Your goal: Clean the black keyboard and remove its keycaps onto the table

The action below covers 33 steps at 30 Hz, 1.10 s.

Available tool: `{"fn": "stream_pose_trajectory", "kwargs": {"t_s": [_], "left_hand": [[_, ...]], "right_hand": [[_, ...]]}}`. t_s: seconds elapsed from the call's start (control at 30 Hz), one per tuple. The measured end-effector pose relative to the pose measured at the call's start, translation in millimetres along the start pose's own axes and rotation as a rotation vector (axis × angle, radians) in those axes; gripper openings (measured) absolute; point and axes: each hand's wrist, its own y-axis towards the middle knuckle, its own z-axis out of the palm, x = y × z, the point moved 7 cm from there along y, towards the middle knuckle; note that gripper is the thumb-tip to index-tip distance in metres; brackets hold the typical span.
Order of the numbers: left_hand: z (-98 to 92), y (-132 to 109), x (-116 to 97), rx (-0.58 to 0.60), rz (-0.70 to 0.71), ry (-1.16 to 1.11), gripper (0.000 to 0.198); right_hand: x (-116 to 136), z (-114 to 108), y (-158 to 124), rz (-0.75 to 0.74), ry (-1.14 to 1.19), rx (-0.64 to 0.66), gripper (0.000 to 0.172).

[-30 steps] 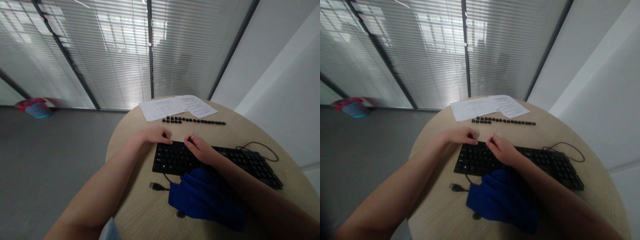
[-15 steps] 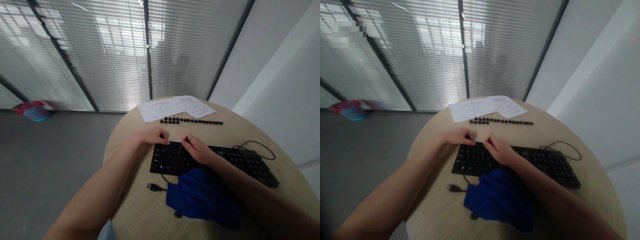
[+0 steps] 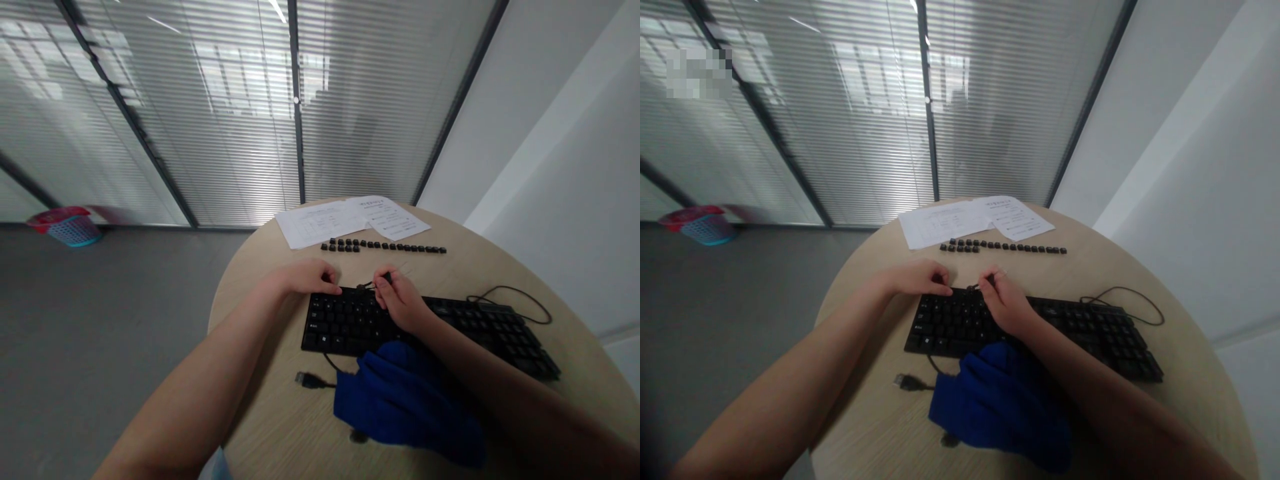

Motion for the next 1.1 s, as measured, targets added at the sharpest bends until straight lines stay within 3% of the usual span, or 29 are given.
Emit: {"fn": "stream_pose_trajectory", "kwargs": {"t_s": [0.23, 0.37, 0.8, 1.1], "left_hand": [[-15.1, 1.3, -18.5, -0.241, 0.080, -0.083, 0.028], [-12.5, 3.5, -26.9, -0.290, 0.092, -0.198, 0.025], [-5.1, 13.1, -20.0, -0.341, 0.036, -0.303, 0.013], [-6.9, 14.6, -16.7, -0.363, -0.004, -0.303, 0.015]], "right_hand": [[26.0, -1.8, -4.0, -0.217, -0.249, -0.039, 0.008], [31.9, 0.0, -6.2, -0.341, -0.308, -0.059, 0.007], [38.8, 16.0, -5.1, -0.355, -0.511, 0.099, 0.007], [36.6, 11.1, -3.3, -0.278, -0.526, 0.012, 0.010]]}}
